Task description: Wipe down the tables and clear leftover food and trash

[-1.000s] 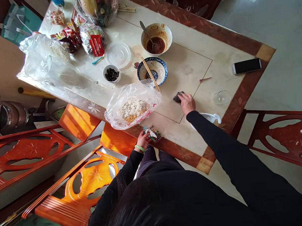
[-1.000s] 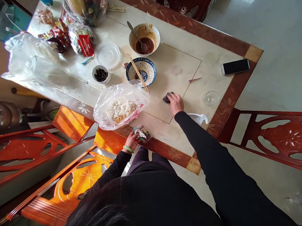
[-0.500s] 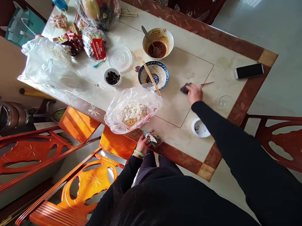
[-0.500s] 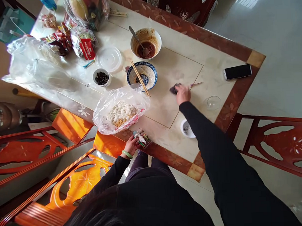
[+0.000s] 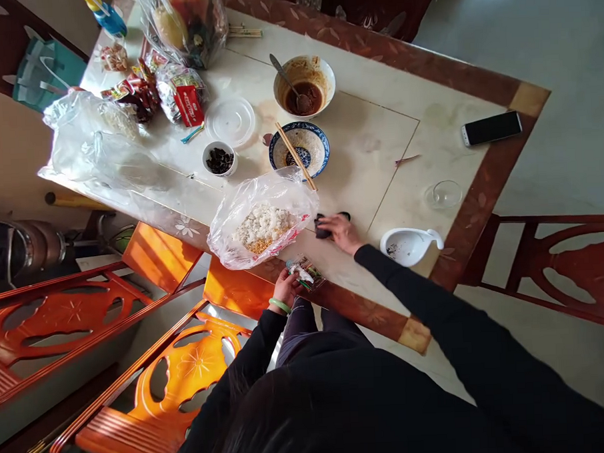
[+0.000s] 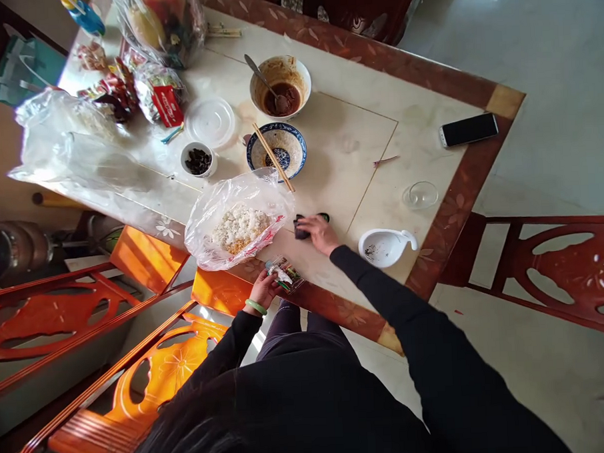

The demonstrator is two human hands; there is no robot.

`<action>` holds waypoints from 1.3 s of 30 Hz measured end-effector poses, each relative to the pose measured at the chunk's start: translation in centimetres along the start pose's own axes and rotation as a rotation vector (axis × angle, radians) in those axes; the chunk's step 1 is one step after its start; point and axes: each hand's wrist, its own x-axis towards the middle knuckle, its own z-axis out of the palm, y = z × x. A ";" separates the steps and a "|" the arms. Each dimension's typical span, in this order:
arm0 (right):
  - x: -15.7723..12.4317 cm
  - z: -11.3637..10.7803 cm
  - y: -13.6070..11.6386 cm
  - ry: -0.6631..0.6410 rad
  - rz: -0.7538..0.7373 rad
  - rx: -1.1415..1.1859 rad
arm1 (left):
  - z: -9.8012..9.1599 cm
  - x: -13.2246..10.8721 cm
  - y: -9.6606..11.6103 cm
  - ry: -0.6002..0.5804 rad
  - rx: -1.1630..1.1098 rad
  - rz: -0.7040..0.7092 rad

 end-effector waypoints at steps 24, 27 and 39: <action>-23.8 -5.2 4.5 0.559 0.928 0.462 | -0.2 0.9 0.3 0.028 0.079 0.067; -20.8 -6.2 5.5 0.379 0.849 0.352 | -0.1 0.8 0.4 0.034 0.089 0.062; -4.7 -7.3 3.9 0.242 0.425 -0.045 | -0.4 0.8 0.3 0.013 0.083 0.075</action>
